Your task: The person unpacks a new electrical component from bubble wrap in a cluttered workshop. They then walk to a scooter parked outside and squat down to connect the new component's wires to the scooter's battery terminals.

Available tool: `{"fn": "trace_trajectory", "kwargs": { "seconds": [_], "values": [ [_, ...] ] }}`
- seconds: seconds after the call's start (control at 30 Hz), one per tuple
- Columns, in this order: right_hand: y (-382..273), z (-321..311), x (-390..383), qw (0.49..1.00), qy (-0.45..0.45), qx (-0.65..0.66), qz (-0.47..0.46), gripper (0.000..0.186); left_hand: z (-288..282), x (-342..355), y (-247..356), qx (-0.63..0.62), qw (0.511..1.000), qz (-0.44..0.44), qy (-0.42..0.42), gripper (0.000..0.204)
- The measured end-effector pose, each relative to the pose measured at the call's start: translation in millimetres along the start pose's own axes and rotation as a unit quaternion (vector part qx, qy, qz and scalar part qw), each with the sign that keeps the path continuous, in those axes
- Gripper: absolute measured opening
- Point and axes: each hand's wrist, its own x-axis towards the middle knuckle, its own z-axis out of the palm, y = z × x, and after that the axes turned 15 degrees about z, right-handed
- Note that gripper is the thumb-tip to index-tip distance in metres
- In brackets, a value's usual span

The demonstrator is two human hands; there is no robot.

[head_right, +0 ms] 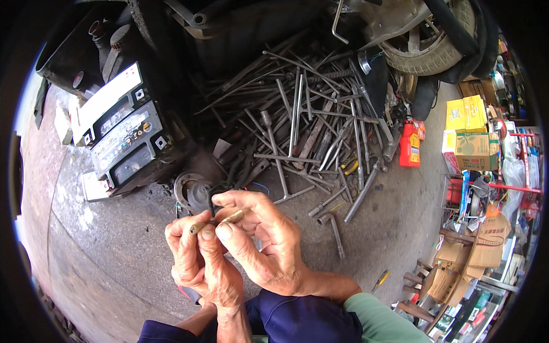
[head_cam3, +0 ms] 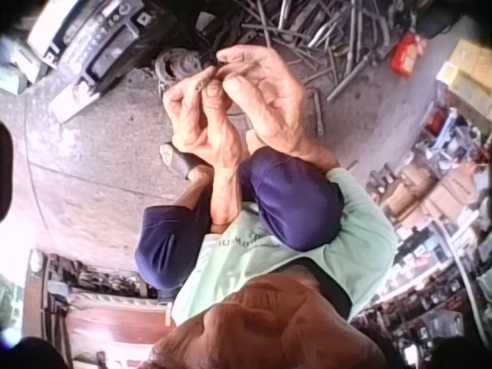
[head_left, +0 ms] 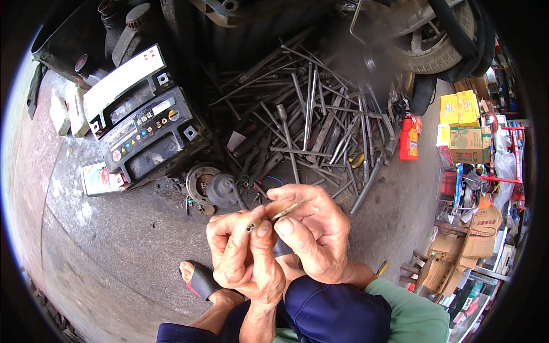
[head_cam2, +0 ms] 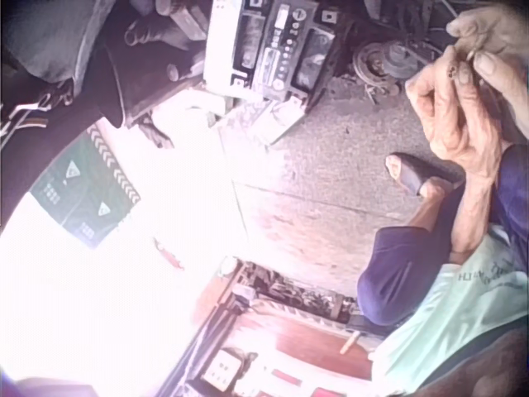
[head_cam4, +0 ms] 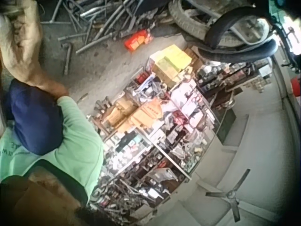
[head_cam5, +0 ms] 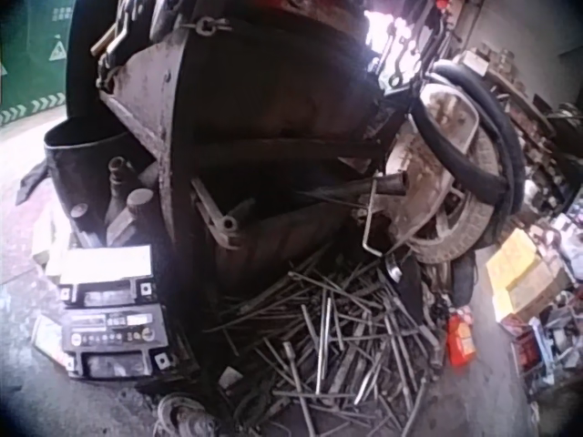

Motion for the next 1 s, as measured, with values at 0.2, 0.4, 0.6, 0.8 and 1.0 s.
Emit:
{"fn": "trace_trajectory", "kwargs": {
  "seconds": [0.2, 0.4, 0.6, 0.8, 1.0],
  "values": [
    [-1.2, -6.0, 0.3, 0.990, -0.002, -0.139, -0.027, 0.025, -3.0, 2.4, -12.0, 0.089, 0.987, 0.127, -0.034, 0.024],
    [1.0, -5.7, 5.2, 0.997, 0.021, -0.067, -0.012, 0.012, -2.9, -0.1, -9.7, 0.140, 0.977, 0.151, -0.054, 0.032],
    [-2.8, -11.8, 4.8, 0.996, 0.013, 0.062, 0.059, 0.006, -3.9, 1.8, -9.9, 0.106, 0.979, 0.153, -0.081, 0.035],
    [-1.2, -19.4, 7.0, 0.999, -0.004, 0.041, 0.029, 0.007, -6.8, 0.9, -6.7, 0.070, 0.984, 0.130, -0.101, 0.033],
    [-4.4, -21.0, 9.1, 0.991, -0.028, 0.069, 0.111, 0.006, -10.9, 2.0, -3.5, 0.023, 0.994, 0.080, -0.075, 0.028]
  ]
}}
